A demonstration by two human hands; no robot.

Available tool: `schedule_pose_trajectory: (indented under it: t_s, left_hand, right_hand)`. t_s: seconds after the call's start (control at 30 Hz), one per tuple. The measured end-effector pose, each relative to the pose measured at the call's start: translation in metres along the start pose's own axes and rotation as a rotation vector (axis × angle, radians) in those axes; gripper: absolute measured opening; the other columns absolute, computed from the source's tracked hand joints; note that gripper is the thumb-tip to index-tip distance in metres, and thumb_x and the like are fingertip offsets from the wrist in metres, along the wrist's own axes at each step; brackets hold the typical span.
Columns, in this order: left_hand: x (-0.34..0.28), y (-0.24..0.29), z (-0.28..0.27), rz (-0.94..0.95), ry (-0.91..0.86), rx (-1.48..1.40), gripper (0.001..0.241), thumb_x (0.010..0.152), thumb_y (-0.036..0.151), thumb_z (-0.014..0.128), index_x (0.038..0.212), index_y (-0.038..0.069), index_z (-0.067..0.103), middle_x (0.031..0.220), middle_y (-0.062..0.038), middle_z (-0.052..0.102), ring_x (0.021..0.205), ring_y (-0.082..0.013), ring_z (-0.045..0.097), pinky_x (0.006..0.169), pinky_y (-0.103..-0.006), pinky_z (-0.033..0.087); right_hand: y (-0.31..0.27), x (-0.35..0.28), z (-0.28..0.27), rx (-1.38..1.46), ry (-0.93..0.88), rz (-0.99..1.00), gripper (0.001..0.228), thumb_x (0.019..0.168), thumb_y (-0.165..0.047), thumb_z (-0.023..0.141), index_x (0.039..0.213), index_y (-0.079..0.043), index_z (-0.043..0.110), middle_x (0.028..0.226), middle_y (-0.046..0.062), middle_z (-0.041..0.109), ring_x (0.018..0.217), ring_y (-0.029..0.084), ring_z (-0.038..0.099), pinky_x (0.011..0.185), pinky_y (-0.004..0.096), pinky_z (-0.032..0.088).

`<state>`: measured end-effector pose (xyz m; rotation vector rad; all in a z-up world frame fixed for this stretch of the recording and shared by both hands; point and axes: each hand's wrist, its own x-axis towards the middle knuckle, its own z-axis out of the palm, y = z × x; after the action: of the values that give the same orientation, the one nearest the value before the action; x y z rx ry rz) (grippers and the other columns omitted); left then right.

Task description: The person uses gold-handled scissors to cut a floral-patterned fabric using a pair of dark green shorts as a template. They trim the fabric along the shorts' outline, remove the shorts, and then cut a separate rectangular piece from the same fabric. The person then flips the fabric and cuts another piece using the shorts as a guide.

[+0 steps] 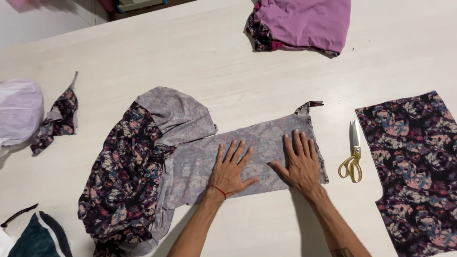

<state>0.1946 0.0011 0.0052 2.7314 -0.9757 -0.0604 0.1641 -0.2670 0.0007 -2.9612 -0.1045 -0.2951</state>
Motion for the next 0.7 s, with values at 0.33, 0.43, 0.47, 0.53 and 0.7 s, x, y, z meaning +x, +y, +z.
schedule_pose_trajectory:
  t_s: [0.33,0.43,0.47,0.53,0.7]
  left_hand:
    - [-0.007,0.016,-0.019,-0.063,0.096,-0.035,0.1,0.094,0.089,0.038,0.17,0.023,0.035,0.179,-0.012,0.025,0.164,-0.0383,0.019,0.132,-0.0682,0.002]
    - [-0.024,0.022,-0.047,-0.138,0.219,-0.024,0.099,0.094,0.087,0.045,0.167,0.022,0.041,0.176,-0.015,0.032,0.162,-0.0401,0.026,0.131,-0.0698,0.006]
    - [-0.035,0.023,-0.057,-0.2,0.284,0.007,0.098,0.094,0.086,0.05,0.166,0.02,0.044,0.173,-0.016,0.037,0.16,-0.0411,0.031,0.129,-0.0707,0.01]
    - [-0.065,0.017,-0.07,-0.303,0.326,0.02,0.097,0.093,0.086,0.05,0.164,0.02,0.047,0.173,-0.016,0.037,0.159,-0.0411,0.032,0.129,-0.0709,0.01]
    - [-0.183,-0.022,-0.094,-0.629,0.424,0.086,0.092,0.093,0.077,0.058,0.163,0.018,0.049,0.173,-0.018,0.037,0.159,-0.0414,0.034,0.129,-0.0728,0.009]
  right_hand:
    - [-0.003,-0.002,-0.001,-0.009,0.035,-0.033,0.099,0.095,-0.083,0.045,0.168,-0.017,0.043,0.177,0.017,0.034,0.165,0.035,0.027,0.138,0.051,0.011]
    - [-0.016,-0.003,-0.023,0.062,0.063,-0.073,0.095,0.098,-0.078,0.048,0.169,-0.015,0.042,0.176,0.018,0.034,0.165,0.036,0.028,0.137,0.051,0.013]
    - [-0.023,-0.003,-0.031,0.104,0.068,-0.1,0.093,0.098,-0.075,0.051,0.168,-0.014,0.042,0.176,0.019,0.035,0.164,0.036,0.028,0.136,0.051,0.015]
    - [-0.025,-0.015,-0.038,0.146,0.055,-0.156,0.094,0.099,-0.073,0.052,0.168,-0.011,0.04,0.175,0.022,0.034,0.163,0.039,0.029,0.136,0.052,0.015]
    - [-0.046,-0.042,-0.056,0.272,0.044,-0.281,0.095,0.098,-0.064,0.058,0.169,-0.005,0.038,0.172,0.029,0.034,0.16,0.046,0.031,0.133,0.056,0.02]
